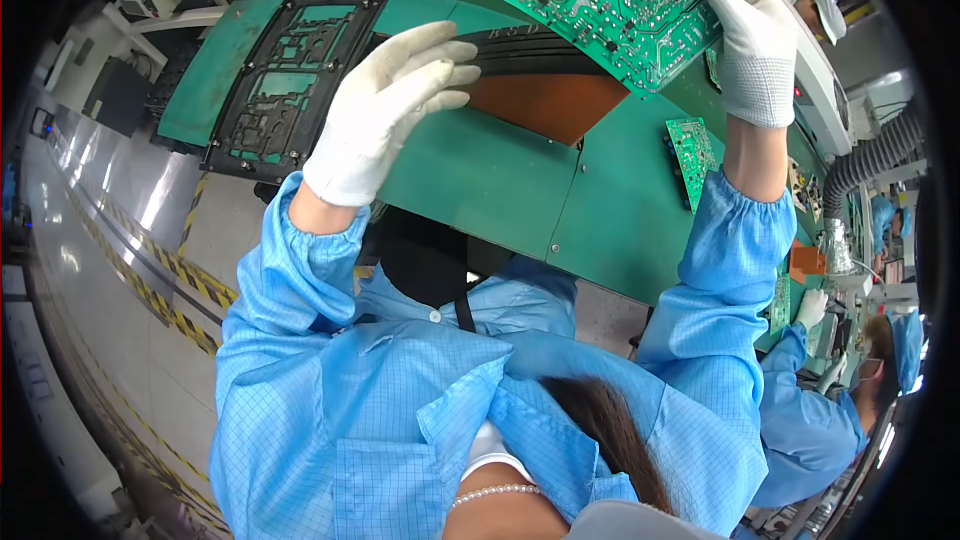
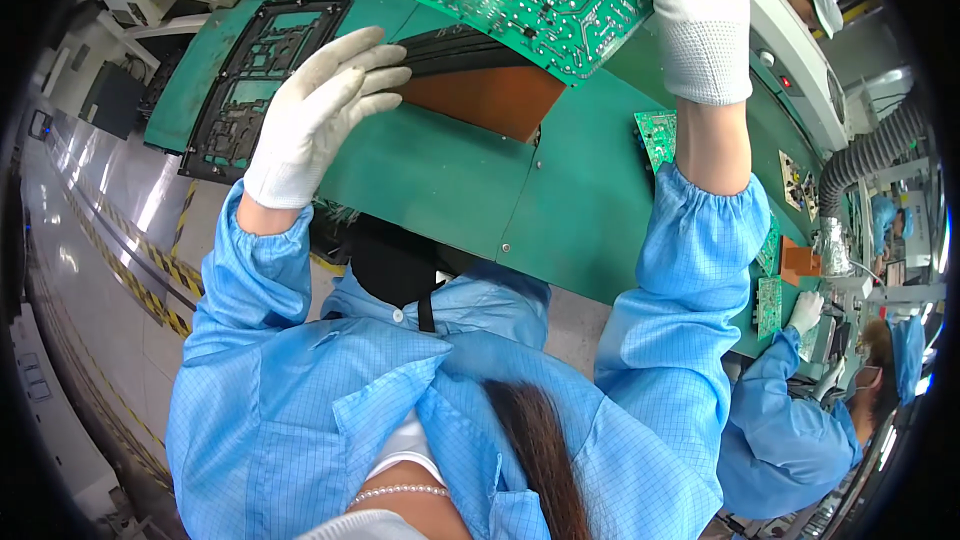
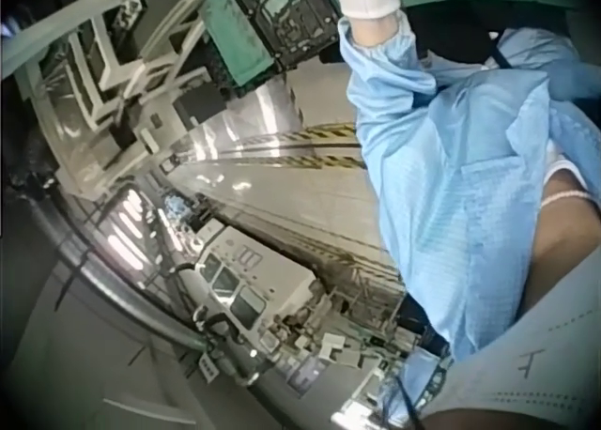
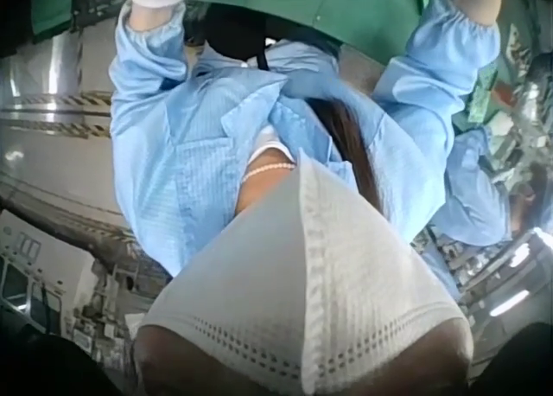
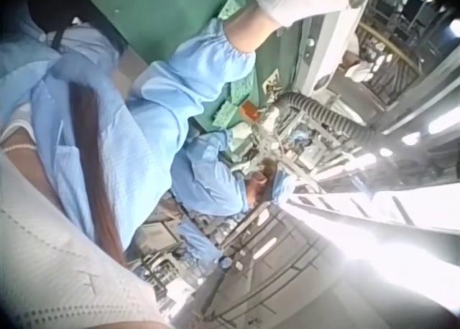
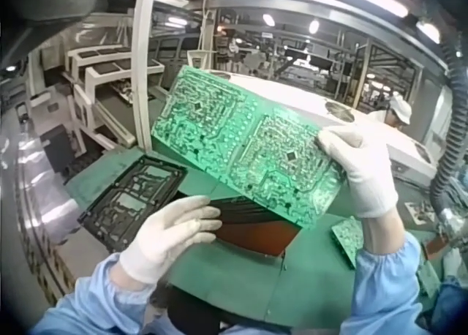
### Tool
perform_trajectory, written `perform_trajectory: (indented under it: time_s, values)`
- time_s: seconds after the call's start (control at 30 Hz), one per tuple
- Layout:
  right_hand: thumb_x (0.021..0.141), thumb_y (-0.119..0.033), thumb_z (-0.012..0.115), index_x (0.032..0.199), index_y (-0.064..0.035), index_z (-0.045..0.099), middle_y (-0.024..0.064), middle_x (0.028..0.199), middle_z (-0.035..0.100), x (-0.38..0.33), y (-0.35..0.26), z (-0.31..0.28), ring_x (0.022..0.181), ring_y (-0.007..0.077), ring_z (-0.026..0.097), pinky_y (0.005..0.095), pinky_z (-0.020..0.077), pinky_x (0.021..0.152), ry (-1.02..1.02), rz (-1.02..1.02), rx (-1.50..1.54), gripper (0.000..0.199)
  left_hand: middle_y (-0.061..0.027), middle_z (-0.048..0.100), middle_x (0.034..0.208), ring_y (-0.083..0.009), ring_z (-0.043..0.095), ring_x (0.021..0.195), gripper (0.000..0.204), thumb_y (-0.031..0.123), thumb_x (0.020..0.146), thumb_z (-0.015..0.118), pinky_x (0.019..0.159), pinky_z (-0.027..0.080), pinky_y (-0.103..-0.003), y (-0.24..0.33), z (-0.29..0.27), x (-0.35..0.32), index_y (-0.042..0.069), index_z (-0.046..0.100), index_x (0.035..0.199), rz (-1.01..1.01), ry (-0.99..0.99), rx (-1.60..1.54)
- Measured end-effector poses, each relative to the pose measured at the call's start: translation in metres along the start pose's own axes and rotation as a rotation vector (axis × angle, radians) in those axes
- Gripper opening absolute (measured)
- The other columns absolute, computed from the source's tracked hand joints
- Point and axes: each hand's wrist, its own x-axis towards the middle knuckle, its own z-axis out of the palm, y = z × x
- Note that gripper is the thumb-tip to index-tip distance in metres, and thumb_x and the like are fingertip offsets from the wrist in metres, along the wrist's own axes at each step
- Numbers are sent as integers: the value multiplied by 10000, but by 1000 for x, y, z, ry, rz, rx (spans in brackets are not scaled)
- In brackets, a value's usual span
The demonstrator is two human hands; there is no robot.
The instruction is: The person is placing electronic circuit boards into black component trays on an assembly line.
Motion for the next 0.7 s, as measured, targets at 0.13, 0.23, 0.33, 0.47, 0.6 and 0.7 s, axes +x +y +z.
perform_trajectory:
  time_s: [0.13, 0.23, 0.33, 0.47, 0.6, 0.7]
  values:
    - [920, -179, 693, 1176, 74, 657, 98, 1082, 705, 0, 29, 7, 967, 119, 646, 245, 502, 879, -51, 135, 234, 362, -250, 521, 1347, -311, 558, 1217, 678, 204, 947, 630, 1006, 478, -397, -2, -4, 7, -103, 300, 1453, 35, -12, -43]
    - [916, -175, 695, 1203, 92, 629, 109, 1114, 697, -6, 34, 9, 978, 135, 656, 245, 509, 891, -40, 198, 273, 398, -230, 541, 1316, -311, 556, 1206, 636, 170, 939, 618, 1002, 474, -428, 1, -1, 16, -81, 319, 1441, 66, 16, -143]
    - [919, -182, 693, 1202, 88, 632, 108, 1111, 698, -8, 41, 10, 981, 132, 653, 248, 509, 886, -65, 206, 315, 396, -183, 549, 1284, -304, 555, 1195, 490, 123, 918, 586, 1005, 459, -453, 7, 0, 25, -11, 413, 1356, 132, -59, -214]
    - [921, -191, 697, 1202, 86, 633, 97, 1091, 698, -15, 33, 19, 971, 125, 645, 246, 500, 877, -37, 226, 329, 400, -163, 561, 1284, -303, 556, 1193, 496, 147, 927, 595, 1014, 449, -471, 6, 6, 31, -5, 409, 1361, 164, -51, -266]
    - [919, -192, 701, 1194, 89, 635, 82, 1079, 697, -29, 15, 33, 958, 117, 637, 244, 490, 871, -70, 282, 299, 399, -154, 596, 1246, -270, 574, 1170, 356, 166, 981, 543, 1020, 450, -406, -1, 22, 40, -13, 504, 1286, 226, -67, -440]
    - [919, -201, 702, 1175, 72, 655, 77, 1065, 700, -39, 5, 44, 953, 109, 632, 239, 489, 869, -71, 182, 211, 378, -154, 623, 1205, -255, 592, 1140, 283, 145, 1008, 502, 1026, 450, -370, -7, 14, 49, -22, 560, 1230, 245, -8, -370]
